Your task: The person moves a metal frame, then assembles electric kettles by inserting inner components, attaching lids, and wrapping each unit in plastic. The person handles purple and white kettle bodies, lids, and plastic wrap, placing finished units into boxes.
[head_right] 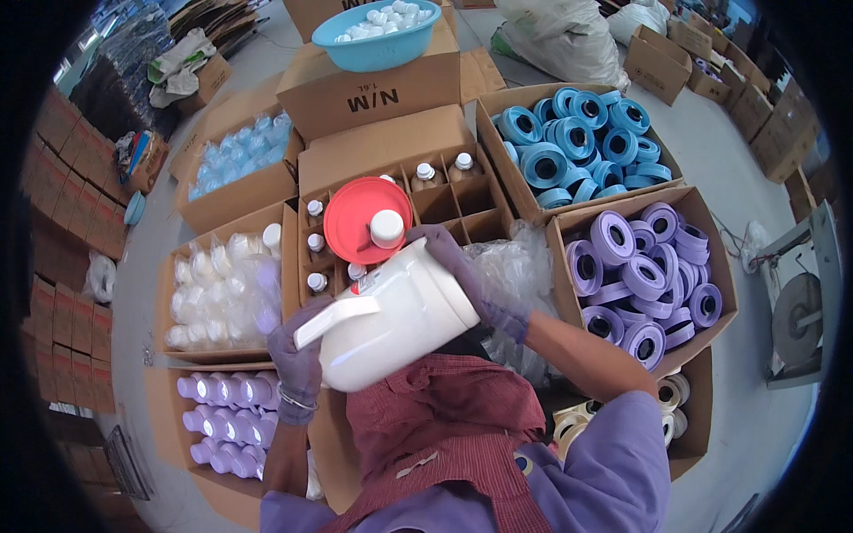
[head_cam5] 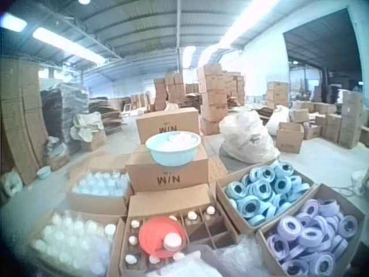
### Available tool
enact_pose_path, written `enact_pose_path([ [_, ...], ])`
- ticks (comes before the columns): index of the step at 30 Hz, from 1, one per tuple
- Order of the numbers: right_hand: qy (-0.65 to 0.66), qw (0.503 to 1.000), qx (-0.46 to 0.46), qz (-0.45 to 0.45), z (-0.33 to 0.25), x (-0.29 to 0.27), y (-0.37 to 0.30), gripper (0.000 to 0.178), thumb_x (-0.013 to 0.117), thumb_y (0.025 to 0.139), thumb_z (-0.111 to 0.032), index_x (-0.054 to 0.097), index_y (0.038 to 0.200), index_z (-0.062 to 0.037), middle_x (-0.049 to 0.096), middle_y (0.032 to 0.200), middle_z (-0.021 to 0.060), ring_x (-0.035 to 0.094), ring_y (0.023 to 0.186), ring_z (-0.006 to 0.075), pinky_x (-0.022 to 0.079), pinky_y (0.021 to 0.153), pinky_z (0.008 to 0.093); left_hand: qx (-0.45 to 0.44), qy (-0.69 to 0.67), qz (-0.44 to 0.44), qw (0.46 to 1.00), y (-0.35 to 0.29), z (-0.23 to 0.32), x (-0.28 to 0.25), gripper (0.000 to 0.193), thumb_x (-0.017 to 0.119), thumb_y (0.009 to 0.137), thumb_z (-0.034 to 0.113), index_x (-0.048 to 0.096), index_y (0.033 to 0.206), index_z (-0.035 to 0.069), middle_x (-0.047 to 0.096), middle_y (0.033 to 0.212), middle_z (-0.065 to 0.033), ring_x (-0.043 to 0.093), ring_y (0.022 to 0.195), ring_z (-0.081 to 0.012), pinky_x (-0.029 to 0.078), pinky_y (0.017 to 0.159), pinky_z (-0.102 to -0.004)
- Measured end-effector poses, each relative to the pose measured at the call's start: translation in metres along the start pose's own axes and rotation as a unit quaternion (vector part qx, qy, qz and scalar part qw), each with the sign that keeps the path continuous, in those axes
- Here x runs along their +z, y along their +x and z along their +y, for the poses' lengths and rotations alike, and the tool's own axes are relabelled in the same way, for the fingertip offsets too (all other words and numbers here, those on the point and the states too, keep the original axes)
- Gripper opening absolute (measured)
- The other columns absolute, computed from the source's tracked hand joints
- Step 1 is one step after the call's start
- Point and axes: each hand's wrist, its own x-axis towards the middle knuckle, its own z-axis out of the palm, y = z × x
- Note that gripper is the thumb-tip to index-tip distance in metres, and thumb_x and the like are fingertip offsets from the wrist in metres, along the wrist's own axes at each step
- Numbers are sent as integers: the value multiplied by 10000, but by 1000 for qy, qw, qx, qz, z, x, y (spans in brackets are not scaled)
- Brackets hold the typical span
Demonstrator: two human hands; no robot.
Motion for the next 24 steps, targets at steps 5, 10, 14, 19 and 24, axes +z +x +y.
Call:
enact_pose_path([
  [5, 71, 996, 54, 12, -7, 26, 18, 586, 484, 976, -464, 415, 1383, -47, 431, 1404, 147, 450, 1295, 242, 369, 1084, 357, 224, 145, -24, 963, 18, 1, -29, 216, 589, 758, -1, 696, 944, -26, 722, 937, -131, 694, 934, -296, 500, 937, -411],
  [10, -201, 951, -178, -155, -14, 29, 44, 630, 506, 941, -374, 352, 1465, -60, 355, 1477, 187, 304, 1415, 301, 252, 1157, 398, -115, 52, -7, 992, 22, -14, -54, 201, 630, 858, 64, 719, 1007, -37, 727, 938, -84, 665, 815, -138, 532, 756, -296],
  [14, 0, 993, 2, -120, 7, 36, 64, 548, 526, 932, -276, 384, 1421, -74, 442, 1360, 121, 430, 1288, 215, 364, 1077, 360, -49, 31, 117, 991, 16, -31, -51, 178, 617, 806, -9, 714, 949, -50, 722, 931, -130, 683, 892, -200, 523, 862, -352],
  [19, 35, 996, 54, -64, 2, 64, 103, 473, 497, 979, -264, 390, 1408, -96, 489, 1267, 71, 513, 1147, 159, 424, 1012, 329, 102, 44, 117, 987, 42, -32, -67, 207, 584, 768, -47, 695, 942, -59, 720, 944, -140, 678, 950, -247, 499, 942, -390],
  [24, -180, 972, -29, -151, -17, 79, 145, 449, 465, 1013, -316, 468, 1370, -44, 509, 1386, 143, 473, 1290, 265, 362, 1098, 380, -235, -93, 160, 954, 38, -74, -101, 228, 595, 910, 84, 698, 1072, -38, 713, 1028, -136, 663, 1007, -219, 506, 942, -354],
])
